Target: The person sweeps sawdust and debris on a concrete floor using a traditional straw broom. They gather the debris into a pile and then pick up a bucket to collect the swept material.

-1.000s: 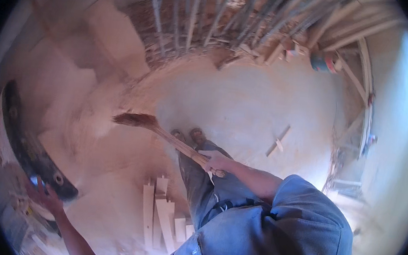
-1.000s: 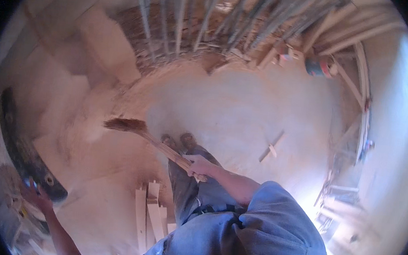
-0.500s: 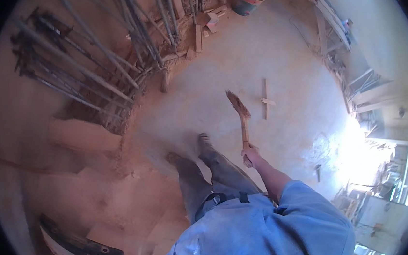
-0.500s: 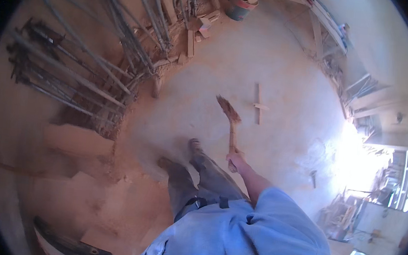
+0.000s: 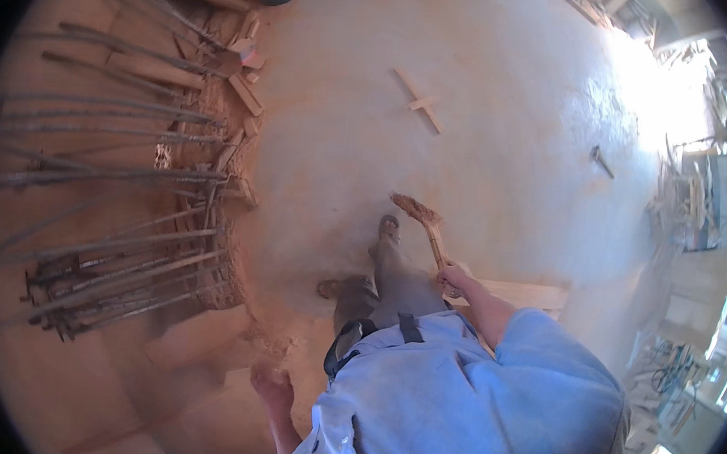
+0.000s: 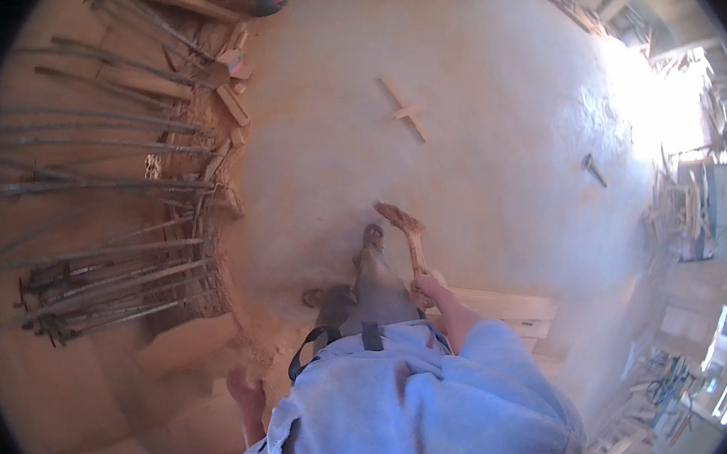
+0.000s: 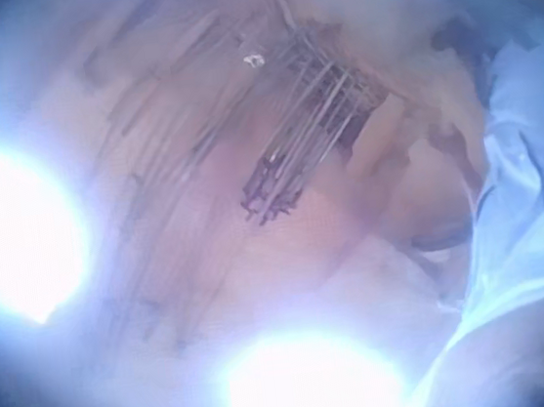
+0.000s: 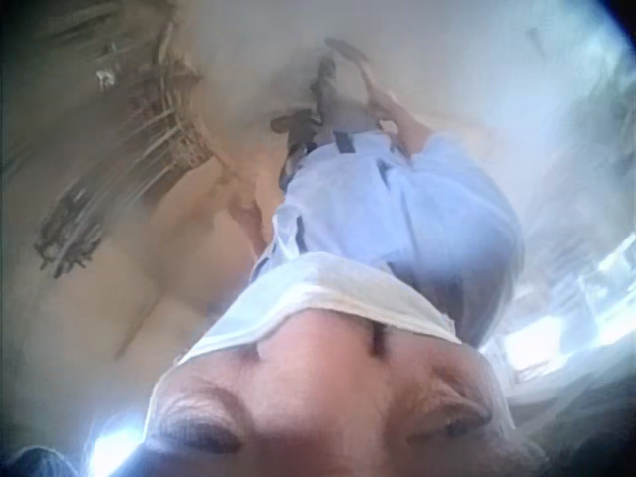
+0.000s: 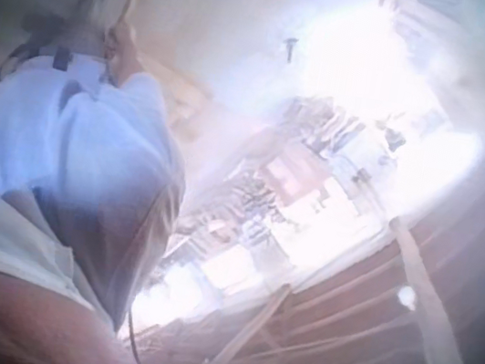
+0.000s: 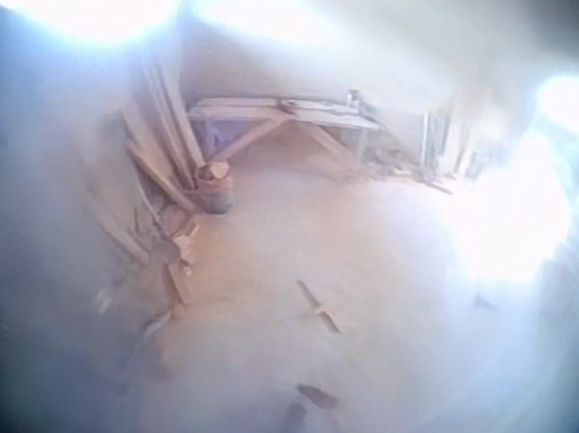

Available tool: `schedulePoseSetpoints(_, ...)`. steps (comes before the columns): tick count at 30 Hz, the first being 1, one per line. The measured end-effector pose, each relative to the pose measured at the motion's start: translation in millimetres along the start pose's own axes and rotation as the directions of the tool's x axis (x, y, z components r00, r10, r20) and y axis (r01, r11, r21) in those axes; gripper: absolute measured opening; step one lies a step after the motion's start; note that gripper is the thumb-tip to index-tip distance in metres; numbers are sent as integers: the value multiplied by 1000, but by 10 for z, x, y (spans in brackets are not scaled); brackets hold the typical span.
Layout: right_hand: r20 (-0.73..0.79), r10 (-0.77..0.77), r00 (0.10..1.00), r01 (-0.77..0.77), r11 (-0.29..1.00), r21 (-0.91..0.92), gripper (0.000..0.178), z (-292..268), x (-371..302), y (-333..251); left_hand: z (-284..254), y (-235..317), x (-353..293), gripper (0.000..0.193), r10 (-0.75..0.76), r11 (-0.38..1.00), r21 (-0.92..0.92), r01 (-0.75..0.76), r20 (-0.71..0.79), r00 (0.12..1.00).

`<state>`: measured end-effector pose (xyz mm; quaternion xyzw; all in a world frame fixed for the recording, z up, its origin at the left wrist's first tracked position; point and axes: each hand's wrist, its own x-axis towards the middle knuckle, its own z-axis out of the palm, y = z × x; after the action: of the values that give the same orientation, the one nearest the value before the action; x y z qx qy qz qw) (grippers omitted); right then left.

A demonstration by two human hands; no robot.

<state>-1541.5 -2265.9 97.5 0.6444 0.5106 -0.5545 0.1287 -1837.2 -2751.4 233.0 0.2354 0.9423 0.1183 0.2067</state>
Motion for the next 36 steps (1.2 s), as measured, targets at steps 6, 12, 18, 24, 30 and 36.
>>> schedulePoseSetpoints(6,27,-33,999,34,998,-50,72,-521,-132,-229,-219,636,161,55,-22,998,-62,28,99,995)
schedulePoseSetpoints(12,-92,-45,995,61,981,184,69,-911,185,-722,-15,692,163,50,-384,908,-67,413,254,888)
schedulePoseSetpoints(18,-107,-163,981,193,890,414,63,-1105,637,-1452,-14,476,812,46,-328,935,74,346,553,766)
schedulePoseSetpoints(24,-126,-220,967,251,900,358,49,-1729,1373,-2465,-403,1420,2174,46,-53,990,-110,83,250,967)
schedulePoseSetpoints(30,-309,-267,913,327,932,159,42,-1576,2757,-3730,-564,278,3193,44,20,989,130,-76,388,922)
schedulePoseSetpoints(36,-150,-48,987,29,991,-131,31,-910,3589,-4275,-1256,-318,3700,57,-309,950,107,295,472,825)
